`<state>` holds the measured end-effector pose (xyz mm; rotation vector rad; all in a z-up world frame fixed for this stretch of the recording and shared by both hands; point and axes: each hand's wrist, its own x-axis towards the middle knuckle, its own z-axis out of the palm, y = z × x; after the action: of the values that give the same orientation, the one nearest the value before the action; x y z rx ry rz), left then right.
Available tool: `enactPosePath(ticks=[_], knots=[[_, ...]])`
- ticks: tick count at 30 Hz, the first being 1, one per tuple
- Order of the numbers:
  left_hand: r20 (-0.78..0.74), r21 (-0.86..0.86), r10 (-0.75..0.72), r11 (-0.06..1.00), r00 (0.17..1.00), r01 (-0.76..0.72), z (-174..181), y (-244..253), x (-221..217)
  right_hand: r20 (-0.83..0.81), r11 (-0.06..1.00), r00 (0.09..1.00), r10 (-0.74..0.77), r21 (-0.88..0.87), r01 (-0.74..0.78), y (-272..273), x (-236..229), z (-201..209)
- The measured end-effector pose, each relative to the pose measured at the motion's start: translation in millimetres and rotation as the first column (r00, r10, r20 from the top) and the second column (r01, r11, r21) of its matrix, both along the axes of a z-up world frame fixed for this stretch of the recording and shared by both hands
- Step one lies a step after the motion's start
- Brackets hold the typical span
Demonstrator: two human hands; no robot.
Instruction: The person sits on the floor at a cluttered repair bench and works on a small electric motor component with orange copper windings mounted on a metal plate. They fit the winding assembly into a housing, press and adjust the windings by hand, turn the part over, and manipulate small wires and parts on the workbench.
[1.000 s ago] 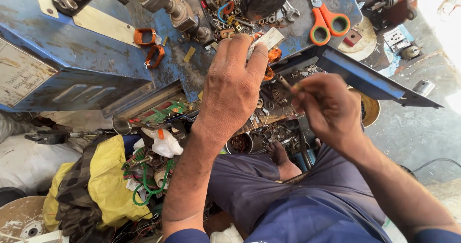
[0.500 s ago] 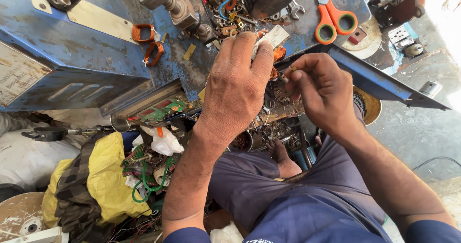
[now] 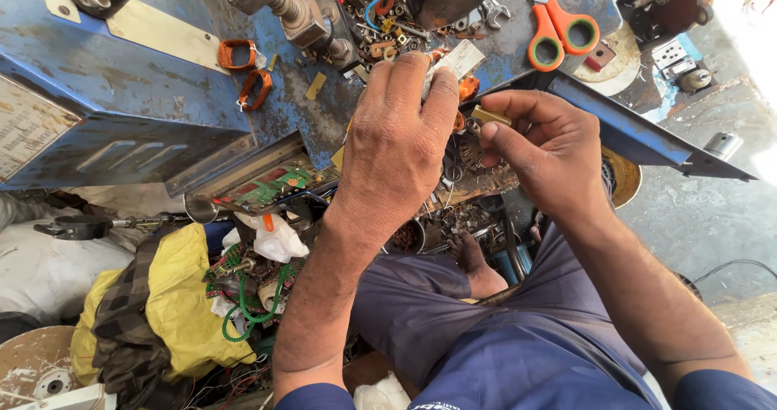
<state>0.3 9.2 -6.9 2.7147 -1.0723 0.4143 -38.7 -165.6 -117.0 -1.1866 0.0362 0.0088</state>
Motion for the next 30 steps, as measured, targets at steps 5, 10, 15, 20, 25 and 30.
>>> enactPosePath(ticks=[5,10,15,20,25,30], knots=[[-0.003,-0.007,-0.009,1.0,1.0,0.009,2.4,-1.4,-0.7,0.063,0.986,0.995,-0.076,-0.142,0.085,7.8,-3.0,4.6],[-0.005,-0.004,-0.013,1.0,1.0,0.013,-1.0,-0.3,-0.3,0.282,0.874,0.945,-0.165,-0.403,0.272,10.5,-5.1,2.0],[0.004,-0.003,-0.027,1.0,1.0,0.027,0.6,-2.9,-1.2,0.51,0.639,0.857,-0.08,-0.633,0.437,8.5,-1.8,11.5],[0.004,-0.004,-0.017,1.0,1.0,0.017,-1.9,-2.2,-2.1,0.556,0.636,0.829,-0.064,-0.617,0.463,8.0,-3.4,8.0],[-0.003,-0.005,-0.009,1.0,1.0,0.009,-2.2,-2.8,-1.8,0.57,0.646,0.822,-0.022,-0.619,0.447,9.6,-2.6,4.9],[-0.006,-0.005,-0.015,1.0,1.0,0.015,-2.0,-2.7,-2.0,0.587,0.617,0.81,0.008,-0.64,0.458,11.1,-2.4,7.5]])
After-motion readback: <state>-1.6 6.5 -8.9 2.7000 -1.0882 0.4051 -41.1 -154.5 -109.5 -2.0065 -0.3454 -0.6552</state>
